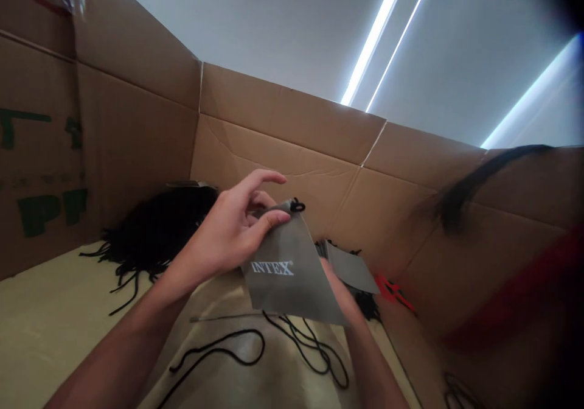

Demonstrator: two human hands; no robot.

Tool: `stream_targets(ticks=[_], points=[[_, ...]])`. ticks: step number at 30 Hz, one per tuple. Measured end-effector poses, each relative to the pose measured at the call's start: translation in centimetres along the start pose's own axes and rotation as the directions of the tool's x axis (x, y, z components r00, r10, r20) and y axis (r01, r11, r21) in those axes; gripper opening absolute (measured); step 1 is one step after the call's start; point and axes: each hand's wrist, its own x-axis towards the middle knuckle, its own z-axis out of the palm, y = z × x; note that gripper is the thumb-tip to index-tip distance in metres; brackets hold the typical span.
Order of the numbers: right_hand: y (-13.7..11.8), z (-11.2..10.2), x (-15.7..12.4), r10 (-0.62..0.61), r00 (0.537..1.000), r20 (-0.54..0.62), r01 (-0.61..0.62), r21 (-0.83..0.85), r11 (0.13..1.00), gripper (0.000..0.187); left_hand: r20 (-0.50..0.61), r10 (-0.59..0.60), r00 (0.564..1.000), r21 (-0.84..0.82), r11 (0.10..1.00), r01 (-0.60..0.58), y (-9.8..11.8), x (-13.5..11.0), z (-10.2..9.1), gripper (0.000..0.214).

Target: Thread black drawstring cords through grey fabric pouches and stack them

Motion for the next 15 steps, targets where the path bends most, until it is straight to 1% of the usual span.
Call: stream_targets(ticks=[2, 4, 6, 7, 8, 9, 11, 13, 15], points=[[-1.9, -1.9, -0.7, -0.003, 0.998, -0.070, 0.008, 0.072, 0.997, 0.046, 0.084, -0.028, 0.996, 0.033, 0.999, 0.025, 0.0, -0.4, 0.7, 0.033], [-4.0, -3.1, -1.8, -0.021, 0.988, -0.155, 0.044, 0.145, 0.988, 0.060, 0.162, -0.032, 0.986, 0.074, 0.997, 0.020, 0.0, -0.6, 1.5, 0.034], [-6.2, -3.3, -2.8, -0.058, 0.982, -0.178, 0.110, 0.303, 0.947, 0.063, 0.232, -0.021, 0.972, 0.110, 0.994, -0.005, 0.2, -0.9, 2.3, 0.035], [-7.3, -3.1, -3.2, -0.075, 0.982, -0.175, 0.134, 0.349, 0.928, 0.070, 0.264, -0.017, 0.964, 0.118, 0.993, -0.015, 0.2, -1.0, 2.8, 0.035], [-8.2, -2.8, -3.5, -0.079, 0.981, -0.178, 0.143, 0.384, 0.912, 0.072, 0.290, -0.014, 0.957, 0.121, 0.992, -0.022, 0.2, -1.2, 3.2, 0.035], [-9.0, -2.5, -3.7, -0.063, 0.983, -0.173, 0.129, 0.402, 0.906, 0.067, 0.305, -0.012, 0.952, 0.120, 0.992, -0.026, 0.2, -1.4, 3.6, 0.035], [-10.0, -1.9, -3.8, -0.026, 0.976, -0.215, 0.115, 0.412, 0.904, 0.057, 0.301, -0.010, 0.954, 0.127, 0.991, -0.029, 0.1, -1.7, 4.2, 0.036], [-10.4, -1.7, -3.8, -0.019, 0.966, -0.256, 0.130, 0.424, 0.896, 0.046, 0.263, -0.009, 0.965, 0.164, 0.986, -0.035, -0.1, -1.9, 4.4, 0.038], [-10.5, -1.9, -3.9, -0.024, 0.964, -0.264, 0.142, 0.439, 0.887, 0.035, 0.244, 0.003, 0.970, 0.210, 0.976, -0.056, -0.2, -1.9, 4.4, 0.036]])
